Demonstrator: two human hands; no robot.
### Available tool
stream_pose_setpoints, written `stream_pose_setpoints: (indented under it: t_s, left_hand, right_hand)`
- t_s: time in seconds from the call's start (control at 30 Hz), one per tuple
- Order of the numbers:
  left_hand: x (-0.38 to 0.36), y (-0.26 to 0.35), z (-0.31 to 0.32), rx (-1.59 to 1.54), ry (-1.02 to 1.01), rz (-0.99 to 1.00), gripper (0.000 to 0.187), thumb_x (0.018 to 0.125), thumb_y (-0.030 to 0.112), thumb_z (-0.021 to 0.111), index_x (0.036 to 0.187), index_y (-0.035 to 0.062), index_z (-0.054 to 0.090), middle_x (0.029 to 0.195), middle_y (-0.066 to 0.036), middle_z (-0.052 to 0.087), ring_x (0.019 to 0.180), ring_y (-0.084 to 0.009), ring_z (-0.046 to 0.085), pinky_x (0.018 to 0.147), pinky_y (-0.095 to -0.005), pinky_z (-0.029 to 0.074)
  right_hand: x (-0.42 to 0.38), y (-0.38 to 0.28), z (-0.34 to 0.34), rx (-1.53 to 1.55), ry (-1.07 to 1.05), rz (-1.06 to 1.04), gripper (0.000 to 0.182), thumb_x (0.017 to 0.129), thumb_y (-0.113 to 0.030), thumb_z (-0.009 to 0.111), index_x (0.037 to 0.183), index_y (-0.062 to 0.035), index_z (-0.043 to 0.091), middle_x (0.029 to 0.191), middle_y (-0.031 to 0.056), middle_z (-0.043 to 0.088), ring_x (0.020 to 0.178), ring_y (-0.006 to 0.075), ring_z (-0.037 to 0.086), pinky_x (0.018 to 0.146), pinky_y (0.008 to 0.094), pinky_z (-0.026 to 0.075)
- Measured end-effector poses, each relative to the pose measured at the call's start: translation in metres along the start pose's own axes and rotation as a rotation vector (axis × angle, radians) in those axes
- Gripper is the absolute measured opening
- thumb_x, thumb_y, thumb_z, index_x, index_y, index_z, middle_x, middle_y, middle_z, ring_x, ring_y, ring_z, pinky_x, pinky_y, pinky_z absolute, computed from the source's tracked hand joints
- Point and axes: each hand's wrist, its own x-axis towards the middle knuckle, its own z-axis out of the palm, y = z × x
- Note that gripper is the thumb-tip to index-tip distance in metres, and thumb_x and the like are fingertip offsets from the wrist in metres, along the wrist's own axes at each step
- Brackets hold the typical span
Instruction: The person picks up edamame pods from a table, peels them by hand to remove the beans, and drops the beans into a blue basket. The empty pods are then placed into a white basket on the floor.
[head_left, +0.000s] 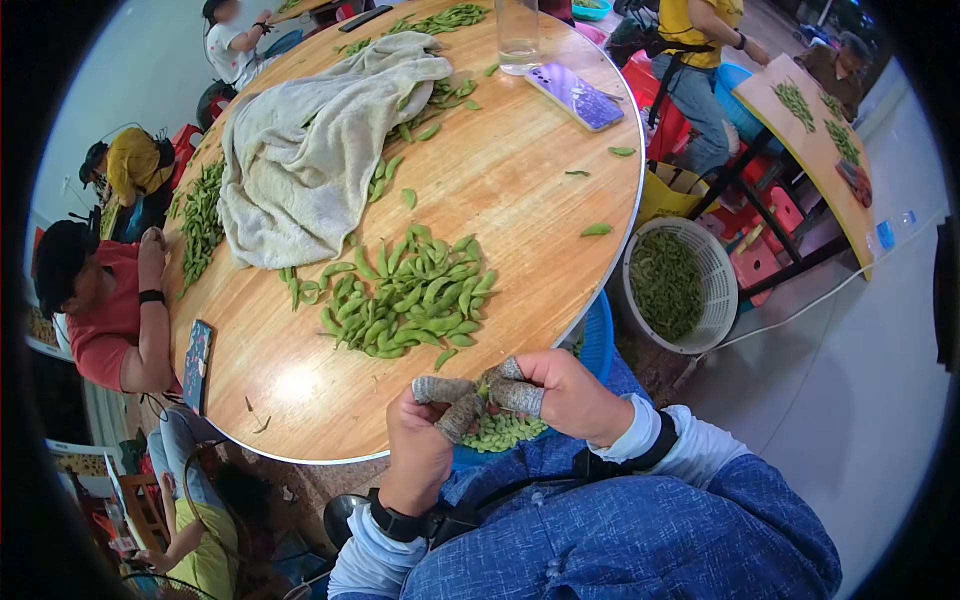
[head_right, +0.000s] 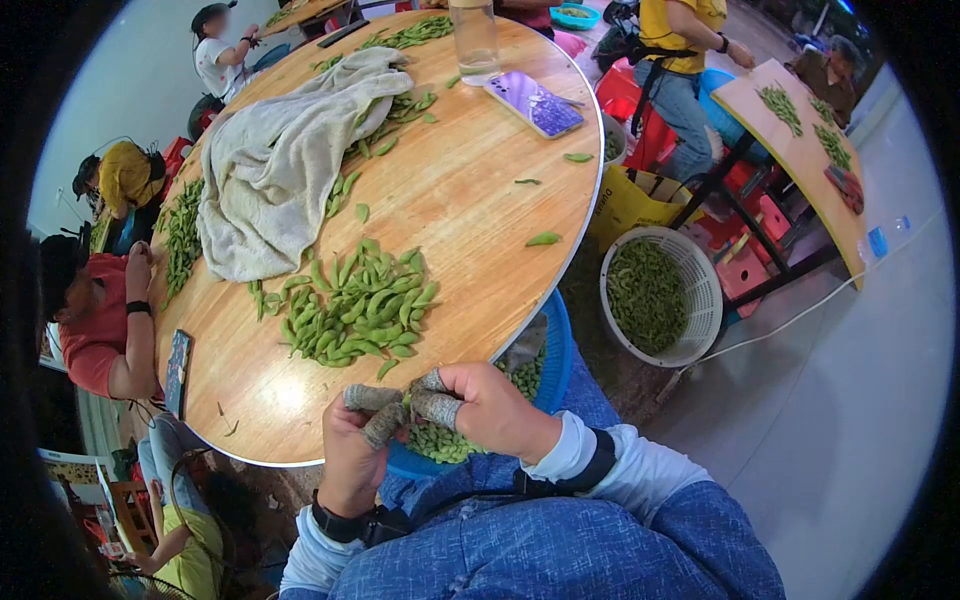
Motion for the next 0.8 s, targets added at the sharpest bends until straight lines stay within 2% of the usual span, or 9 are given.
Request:
stream_pose_setpoints:
  t_s: [0.17,0.27,0.37,0.47,0.67,0.8]
  left_hand:
    - [0.0,-0.002,-0.001,-0.076,-0.022,-0.022,0.021,0.069,0.001,0.067,0.085,0.0007,0.054,0.076,-0.01,0.06,0.061,-0.0178,0.057,0.053,-0.0271,0.046]
    - [-0.003,0.002,0.002,0.195,0.015,0.006,0.019,0.07,0.002,0.067,0.085,-0.001,0.055,0.075,-0.01,0.061,0.062,-0.0183,0.058,0.054,-0.0296,0.047]
    - [-0.008,0.007,0.005,1.088,-0.055,0.592,0.022,0.069,0.002,0.068,0.086,-0.0031,0.056,0.074,-0.013,0.062,0.063,-0.0218,0.06,0.056,-0.0315,0.048]
    - [-0.006,0.004,0.003,1.16,-0.082,0.716,0.023,0.067,0.001,0.067,0.087,-0.0038,0.057,0.074,-0.015,0.061,0.065,-0.0255,0.061,0.059,-0.0319,0.048]
    - [-0.005,-0.002,0.005,1.105,0.007,0.758,0.021,0.066,-0.001,0.066,0.086,-0.0013,0.058,0.076,-0.016,0.061,0.068,-0.0284,0.062,0.061,-0.0316,0.048]
    - [-0.01,0.004,0.003,1.08,-0.053,0.627,0.021,0.068,-0.002,0.065,0.088,-0.0015,0.058,0.078,-0.015,0.062,0.071,-0.0238,0.062,0.064,-0.0293,0.048]
  right_hand:
    - [0.002,0.006,0.001,-0.066,0.023,-0.062,0.01,0.082,-0.003,0.051,0.086,0.0023,0.058,0.081,0.0014,0.059,0.075,0.0069,0.051,0.069,0.0225,0.042]
    - [0.003,0.011,0.0,-0.02,0.062,-0.014,0.009,0.082,-0.003,0.052,0.087,0.002,0.058,0.078,-0.0002,0.058,0.074,0.0061,0.049,0.067,0.0222,0.042]
    - [0.002,0.018,-0.003,-0.081,0.092,-0.009,0.01,0.081,-0.003,0.053,0.087,0.0019,0.057,0.078,-0.0014,0.057,0.073,0.0051,0.047,0.066,0.0217,0.041]
    - [0.002,0.024,-0.003,-0.115,0.109,-0.061,0.01,0.08,-0.004,0.054,0.088,0.002,0.057,0.078,-0.0018,0.056,0.073,0.0045,0.046,0.065,0.0216,0.041]
    - [0.002,0.026,0.002,-0.06,0.133,-0.117,0.01,0.08,-0.002,0.052,0.088,0.0025,0.056,0.08,-0.0011,0.057,0.074,0.0047,0.047,0.066,0.0219,0.041]
    - [0.002,0.026,0.002,-0.071,0.076,-0.073,0.011,0.08,0.0,0.051,0.09,0.0027,0.056,0.081,-0.0005,0.057,0.074,0.0048,0.047,0.066,0.0214,0.041]
